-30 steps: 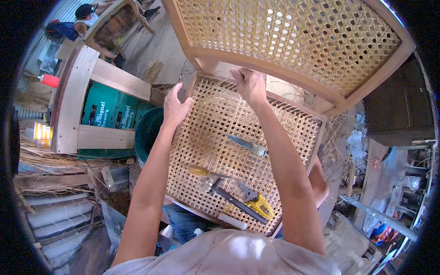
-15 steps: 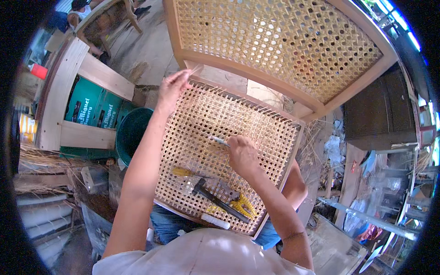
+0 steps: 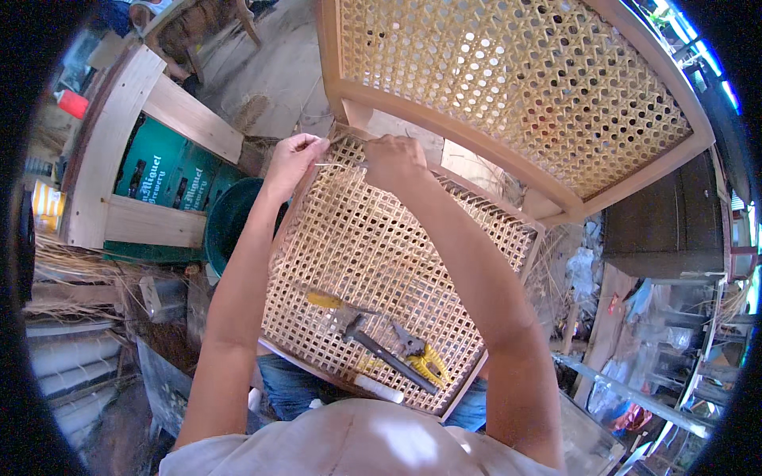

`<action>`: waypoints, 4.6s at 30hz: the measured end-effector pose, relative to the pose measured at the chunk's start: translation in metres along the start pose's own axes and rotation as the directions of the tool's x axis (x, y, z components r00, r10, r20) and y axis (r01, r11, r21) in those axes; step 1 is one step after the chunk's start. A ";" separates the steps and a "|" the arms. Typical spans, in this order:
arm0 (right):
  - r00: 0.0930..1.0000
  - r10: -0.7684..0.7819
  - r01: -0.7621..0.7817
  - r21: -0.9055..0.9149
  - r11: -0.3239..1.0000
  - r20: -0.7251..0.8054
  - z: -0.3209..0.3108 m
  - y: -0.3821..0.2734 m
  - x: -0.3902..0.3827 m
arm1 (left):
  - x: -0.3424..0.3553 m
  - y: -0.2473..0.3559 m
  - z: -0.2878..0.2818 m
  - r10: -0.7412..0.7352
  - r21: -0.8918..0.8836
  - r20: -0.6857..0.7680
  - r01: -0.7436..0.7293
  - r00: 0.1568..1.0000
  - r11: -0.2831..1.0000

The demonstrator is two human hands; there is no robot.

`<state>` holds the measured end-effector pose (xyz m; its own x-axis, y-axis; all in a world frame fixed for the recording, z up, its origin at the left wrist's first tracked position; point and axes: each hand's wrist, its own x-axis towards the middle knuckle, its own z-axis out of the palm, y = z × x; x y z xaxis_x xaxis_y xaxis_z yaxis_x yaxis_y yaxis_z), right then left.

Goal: Repairing the woven cane seat of a wooden chair using a craft knife and pliers.

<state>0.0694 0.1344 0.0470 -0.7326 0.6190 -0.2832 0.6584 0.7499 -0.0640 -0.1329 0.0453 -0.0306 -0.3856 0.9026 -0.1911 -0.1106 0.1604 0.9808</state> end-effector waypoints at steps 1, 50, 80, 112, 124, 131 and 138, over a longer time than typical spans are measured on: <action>1.000 -0.020 0.020 -0.025 0.999 -0.017 -0.001 -0.002 0.004 | 0.001 -0.003 0.000 0.109 0.268 -0.021 -0.100 0.994 0.958; 0.917 0.372 -0.299 0.369 0.880 -0.146 0.058 0.016 0.015 | -0.020 -0.021 0.038 0.336 0.739 0.008 -0.232 0.942 0.633; 0.719 0.282 0.009 0.415 0.910 -0.635 0.076 0.053 -0.010 | -0.005 -0.018 0.082 0.756 0.691 0.187 -0.632 0.627 0.352; 0.992 0.009 0.012 0.160 0.987 -0.128 0.027 0.046 0.029 | 0.021 -0.011 0.038 0.152 0.563 -0.021 -0.114 0.988 0.818; 0.987 0.080 -0.125 0.344 0.931 0.140 0.004 0.051 0.036 | 0.034 -0.008 0.028 0.050 0.553 0.061 -0.076 0.997 0.829; 0.985 0.044 -0.099 0.339 0.935 0.166 -0.001 0.048 0.037 | 0.043 -0.017 0.028 0.091 0.712 0.119 -0.149 0.989 0.686; 0.989 0.068 -0.108 0.316 0.943 0.134 0.016 0.052 0.038 | 0.021 -0.008 0.055 0.249 0.744 0.126 -0.258 0.960 0.616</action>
<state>0.0785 0.1930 0.0177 -0.6562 0.6316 -0.4128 0.7542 0.5663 -0.3323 -0.0901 0.0848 -0.0405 -0.2821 0.9571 0.0657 0.7131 0.1633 0.6818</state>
